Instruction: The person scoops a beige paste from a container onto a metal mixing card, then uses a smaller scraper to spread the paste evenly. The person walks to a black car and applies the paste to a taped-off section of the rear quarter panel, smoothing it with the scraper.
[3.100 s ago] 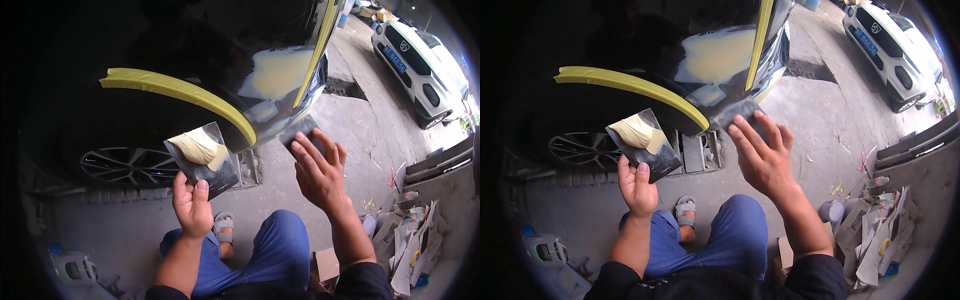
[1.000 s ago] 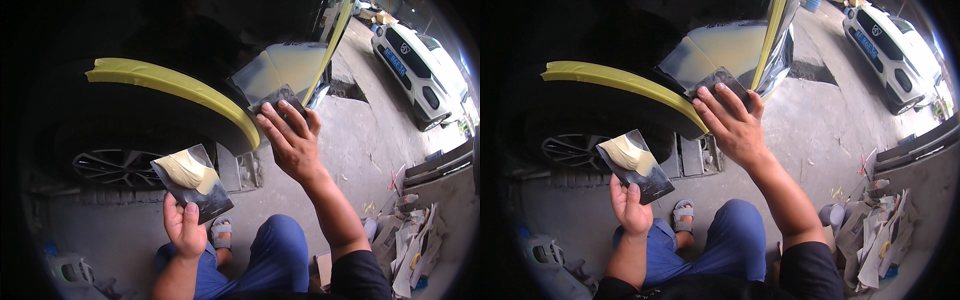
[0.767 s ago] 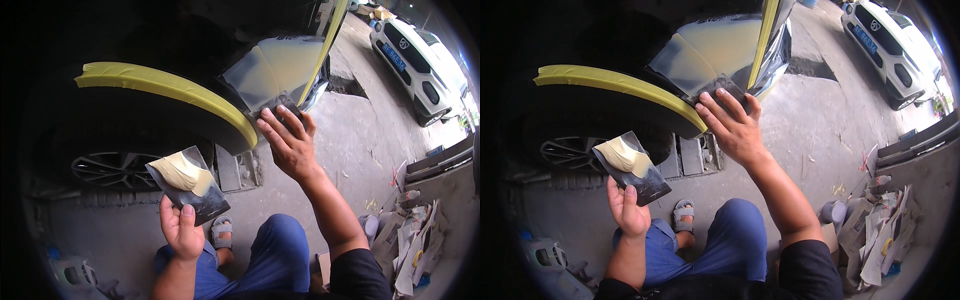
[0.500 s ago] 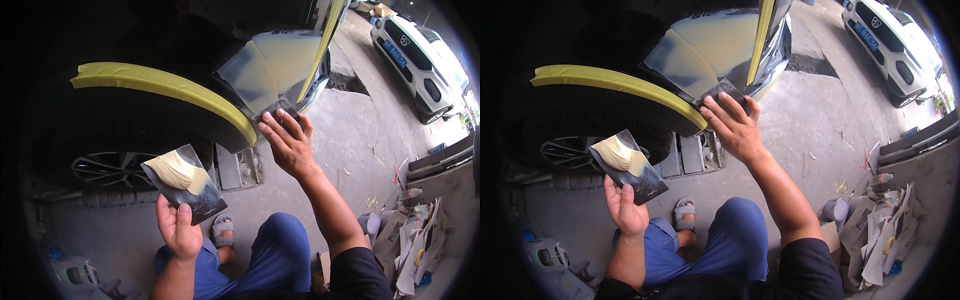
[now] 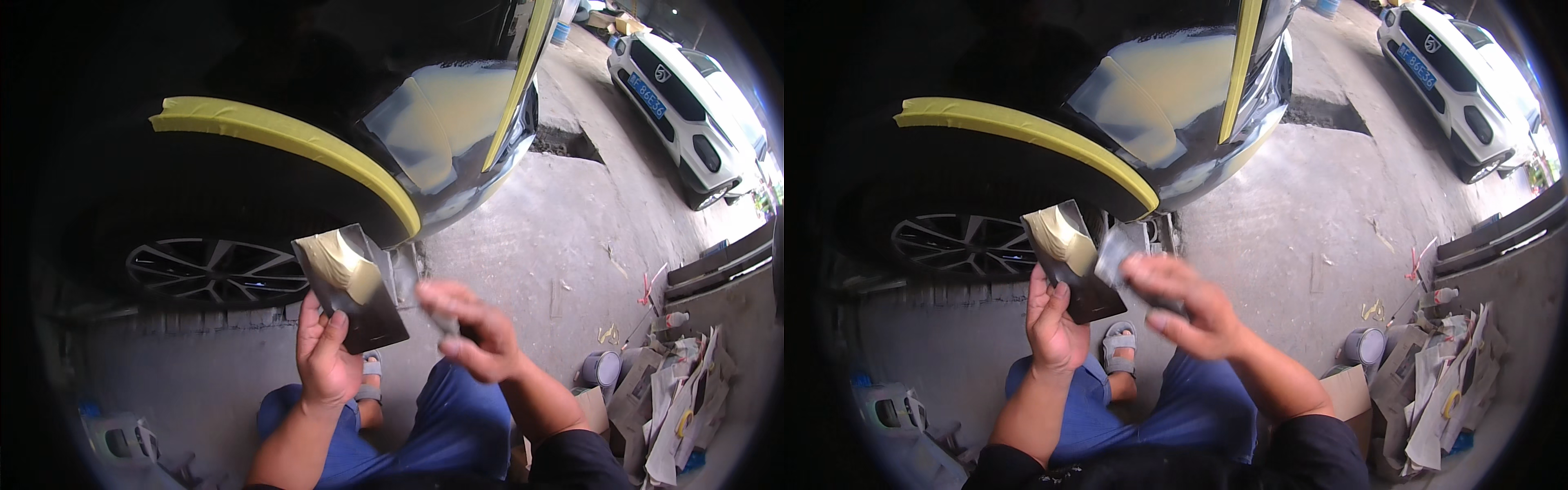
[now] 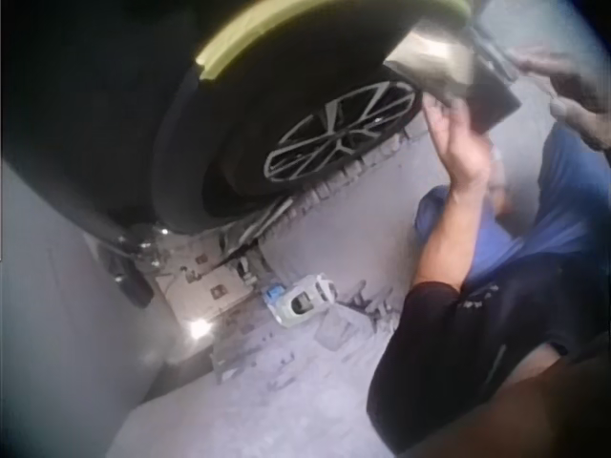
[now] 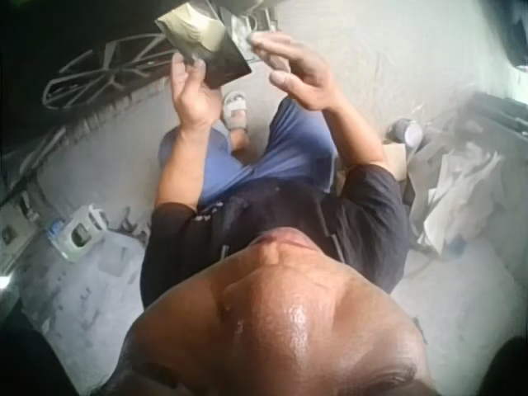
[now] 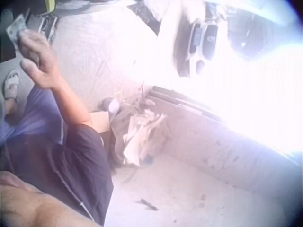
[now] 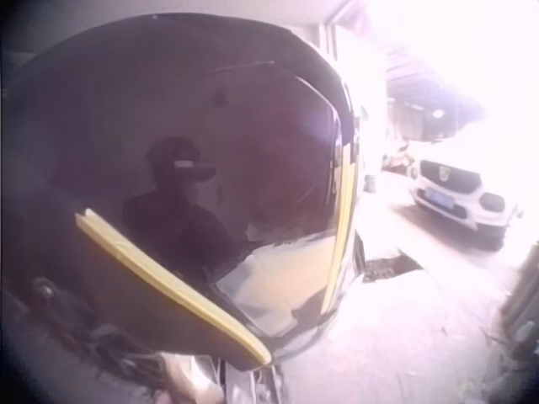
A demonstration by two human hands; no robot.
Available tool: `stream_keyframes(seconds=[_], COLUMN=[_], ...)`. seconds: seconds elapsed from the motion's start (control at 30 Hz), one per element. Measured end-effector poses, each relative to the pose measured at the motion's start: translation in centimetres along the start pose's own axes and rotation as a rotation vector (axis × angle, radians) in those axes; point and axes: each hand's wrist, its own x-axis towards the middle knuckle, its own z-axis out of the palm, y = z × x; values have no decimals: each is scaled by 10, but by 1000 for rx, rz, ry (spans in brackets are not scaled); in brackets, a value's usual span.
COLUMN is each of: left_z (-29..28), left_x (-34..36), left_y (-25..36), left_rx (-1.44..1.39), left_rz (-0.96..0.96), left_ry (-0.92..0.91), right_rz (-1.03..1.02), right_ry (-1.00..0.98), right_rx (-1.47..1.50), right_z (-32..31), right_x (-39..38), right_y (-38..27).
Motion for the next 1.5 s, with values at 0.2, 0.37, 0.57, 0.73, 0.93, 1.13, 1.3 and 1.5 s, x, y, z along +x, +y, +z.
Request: stream_keyframes(seconds=[0.2, 0.37, 0.57, 0.73, 0.93, 1.13, 1.3, 1.5], left_z=[10, 0, 3, 3, 2, -4, -10, -14], left_x=[9, 7, 6, 10, 5, 4, 2, 2], left_y=[3, -5, -11, 1, -6, -5, 7, 2], left_rx=[14, 304, 354, 346, 282, 480, 722, 588], left_rz=[115, 336, 363, 356, 239, 263, 469, 364], left_ry=[-27, -60, -46, -37, -45, -50, -67, -11], right_rz=[101, -86, -143, -90, -203, -111, -162, -392], right_ry=[-104, 6, -252, -213, -71, -179, 32, 23], right_rx=[-611, -989, -1245, -1255, -1199, -1151, -1426, -1704], right_z=[-13, -14, 9, -9, 20, 16, -19, -47], right_x=[-17, 12, 24, 13, 29, 15, 27, 69], right_y=[11, -25, -32, -25, -24, -1, 5, 10])
